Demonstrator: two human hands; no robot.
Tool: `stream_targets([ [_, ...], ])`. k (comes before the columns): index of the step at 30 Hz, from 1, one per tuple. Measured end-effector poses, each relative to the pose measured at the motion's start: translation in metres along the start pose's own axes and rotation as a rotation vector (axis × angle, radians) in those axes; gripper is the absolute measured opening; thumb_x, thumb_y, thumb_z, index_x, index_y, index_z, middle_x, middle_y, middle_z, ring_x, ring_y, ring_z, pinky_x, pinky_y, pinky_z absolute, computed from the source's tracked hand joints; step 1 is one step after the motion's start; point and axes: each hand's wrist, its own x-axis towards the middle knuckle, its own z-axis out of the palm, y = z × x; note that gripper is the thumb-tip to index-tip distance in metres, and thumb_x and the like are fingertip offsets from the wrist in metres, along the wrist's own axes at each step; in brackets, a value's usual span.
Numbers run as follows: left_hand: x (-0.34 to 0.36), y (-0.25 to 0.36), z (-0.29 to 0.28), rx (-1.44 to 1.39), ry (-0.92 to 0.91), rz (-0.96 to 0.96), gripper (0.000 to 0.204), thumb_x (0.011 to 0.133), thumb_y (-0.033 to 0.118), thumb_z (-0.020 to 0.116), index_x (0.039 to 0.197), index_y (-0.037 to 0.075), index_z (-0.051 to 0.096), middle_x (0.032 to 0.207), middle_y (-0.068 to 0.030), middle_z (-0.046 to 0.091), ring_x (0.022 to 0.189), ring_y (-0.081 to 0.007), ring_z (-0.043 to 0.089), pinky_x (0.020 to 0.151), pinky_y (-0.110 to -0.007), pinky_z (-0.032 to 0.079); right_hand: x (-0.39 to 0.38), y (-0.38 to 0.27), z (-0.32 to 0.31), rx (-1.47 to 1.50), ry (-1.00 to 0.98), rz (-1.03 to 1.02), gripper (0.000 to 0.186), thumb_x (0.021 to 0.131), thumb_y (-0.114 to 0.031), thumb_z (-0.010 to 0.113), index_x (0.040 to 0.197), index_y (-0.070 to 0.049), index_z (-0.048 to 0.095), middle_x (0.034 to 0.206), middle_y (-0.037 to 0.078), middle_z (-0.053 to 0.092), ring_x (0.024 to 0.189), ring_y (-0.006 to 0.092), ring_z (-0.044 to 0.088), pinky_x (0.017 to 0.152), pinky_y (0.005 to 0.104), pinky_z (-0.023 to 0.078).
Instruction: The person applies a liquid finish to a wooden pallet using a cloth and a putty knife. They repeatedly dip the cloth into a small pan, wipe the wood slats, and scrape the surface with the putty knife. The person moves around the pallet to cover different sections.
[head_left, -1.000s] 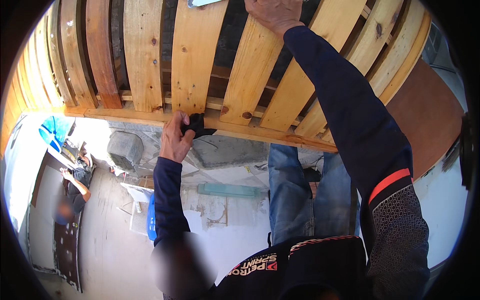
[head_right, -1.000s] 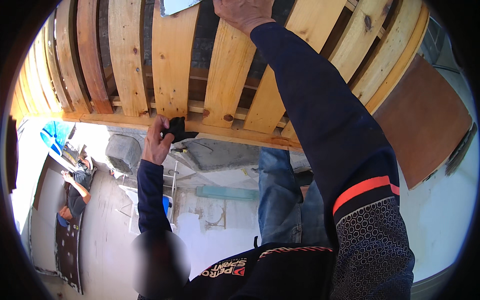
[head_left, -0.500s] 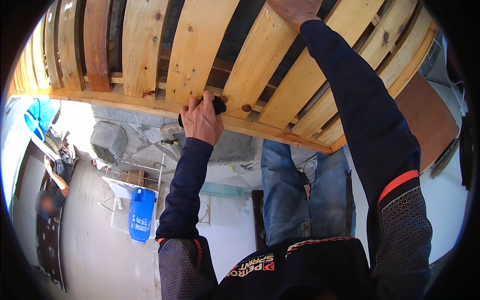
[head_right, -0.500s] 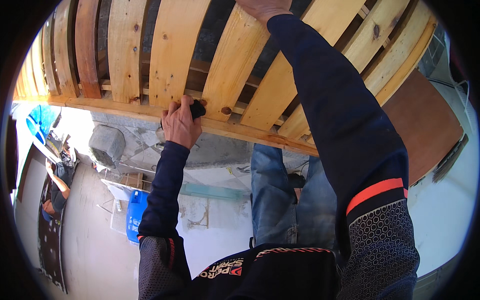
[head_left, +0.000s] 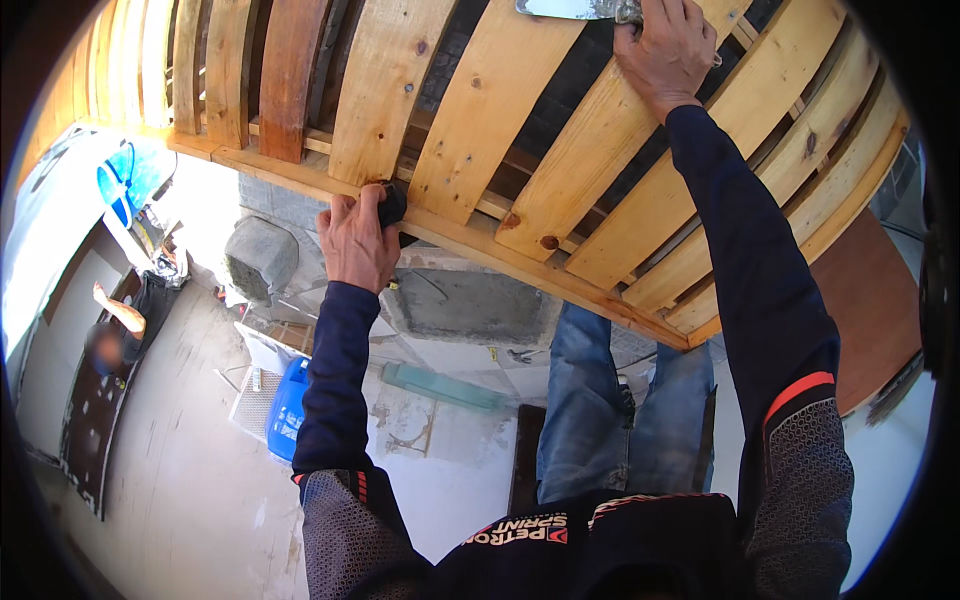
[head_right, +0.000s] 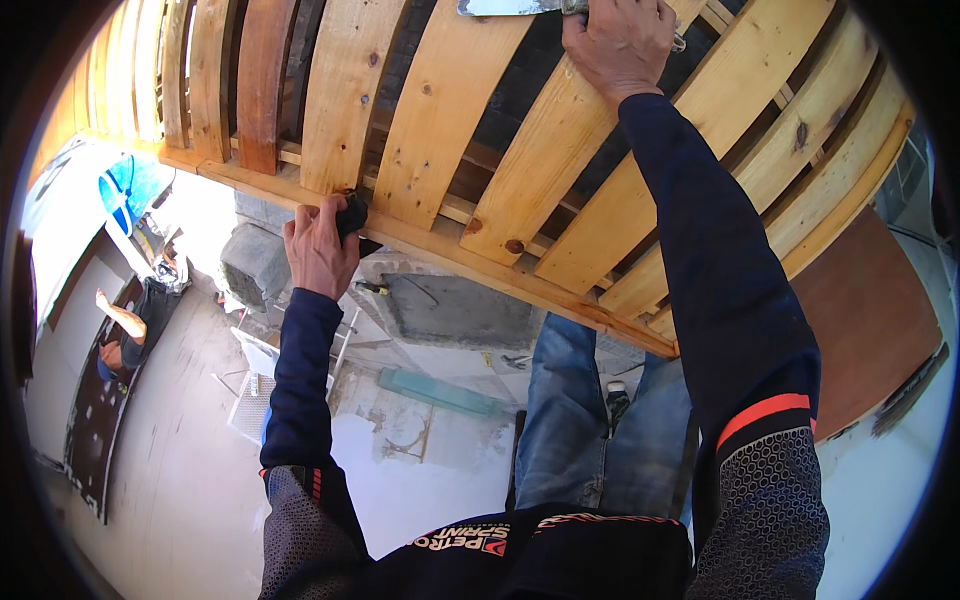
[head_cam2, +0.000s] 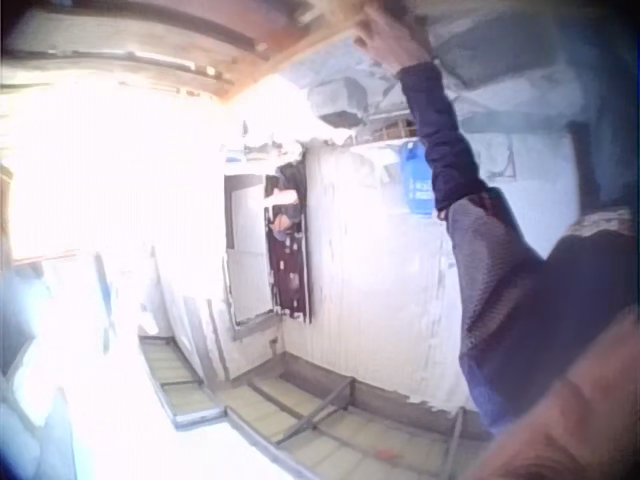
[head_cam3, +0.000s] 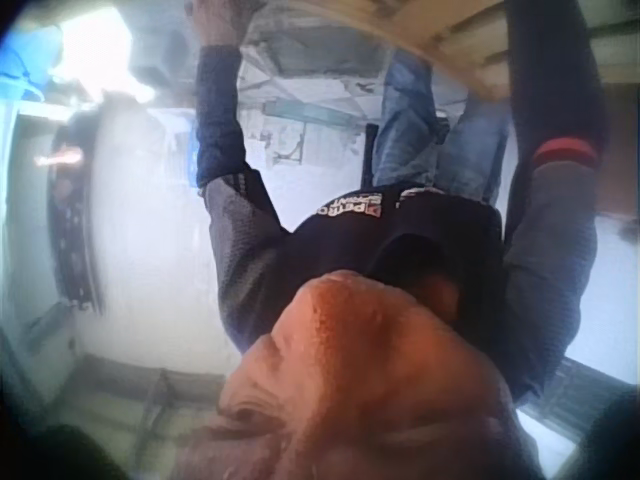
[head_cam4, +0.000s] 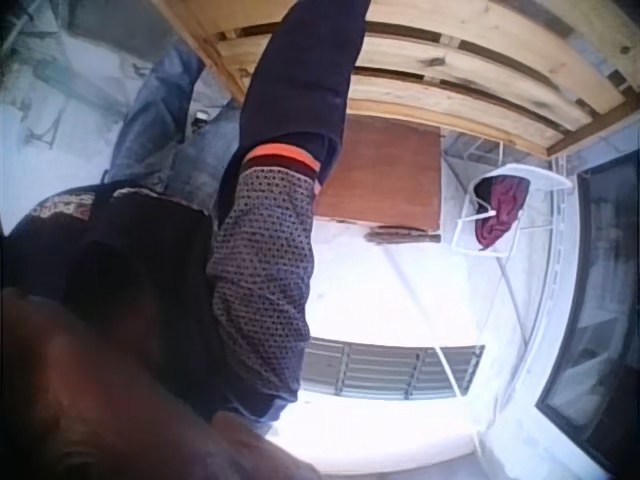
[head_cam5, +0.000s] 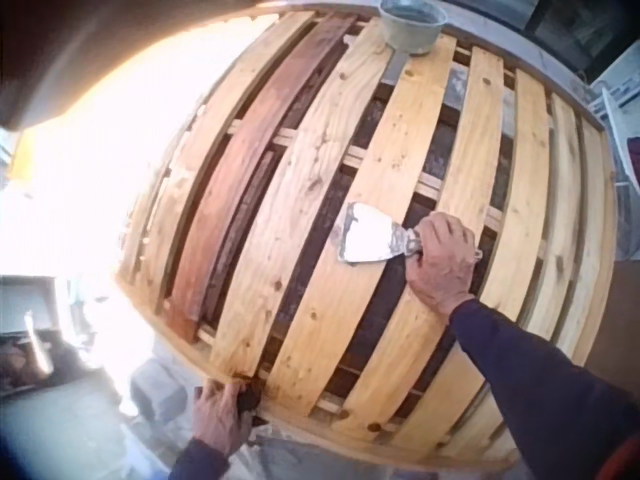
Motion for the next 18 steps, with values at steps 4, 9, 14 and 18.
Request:
stream_targets([
  [4,0.011,0.002,0.003,-0.049,-0.198,0.100,0.036,0.076,0.017,0.075,0.105,0.011,0.055,0.089,-0.0082,0.066,0.096,-0.0283,0.057,0.082,-0.042,0.038,-0.001,0.005,0.004,-0.066,-0.009,-0.013,0.022,0.079,-0.019,0.065,0.100,-0.011,0.063,0.108,0.004,0.061,0.107,0.0275,0.056,0.089,0.0421,0.044],
  [9,0.020,0.006,0.022,-0.042,-0.057,-0.106,0.032,0.075,0.018,0.070,0.100,0.009,0.053,0.088,-0.0097,0.064,0.096,-0.0287,0.056,0.084,-0.045,0.037,-0.005,0.011,0.016,-0.094,0.027,-0.013,0.024,0.073,-0.021,0.067,0.097,-0.017,0.065,0.103,-0.003,0.062,0.104,0.0216,0.058,0.088,0.0409,0.044],
  [14,0.020,0.000,0.028,0.008,-0.222,-0.052,0.041,0.067,0.011,0.067,0.104,0.009,0.050,0.090,-0.0098,0.062,0.100,-0.0298,0.054,0.083,-0.045,0.037,-0.010,0.015,0.020,-0.092,0.034,-0.034,0.022,0.075,-0.022,0.067,0.096,-0.017,0.065,0.106,-0.005,0.062,0.106,0.0205,0.057,0.087,0.0411,0.045],
  [18,0.022,0.001,0.040,-0.012,-0.091,-0.054,0.039,0.067,0.012,0.066,0.102,0.009,0.051,0.087,-0.0105,0.062,0.097,-0.0300,0.054,0.083,-0.046,0.037,-0.008,0.012,0.015,-0.113,-0.002,-0.012,0.022,0.075,-0.022,0.067,0.097,-0.018,0.065,0.107,-0.006,0.062,0.107,0.0204,0.058,0.088,0.0409,0.044],
])
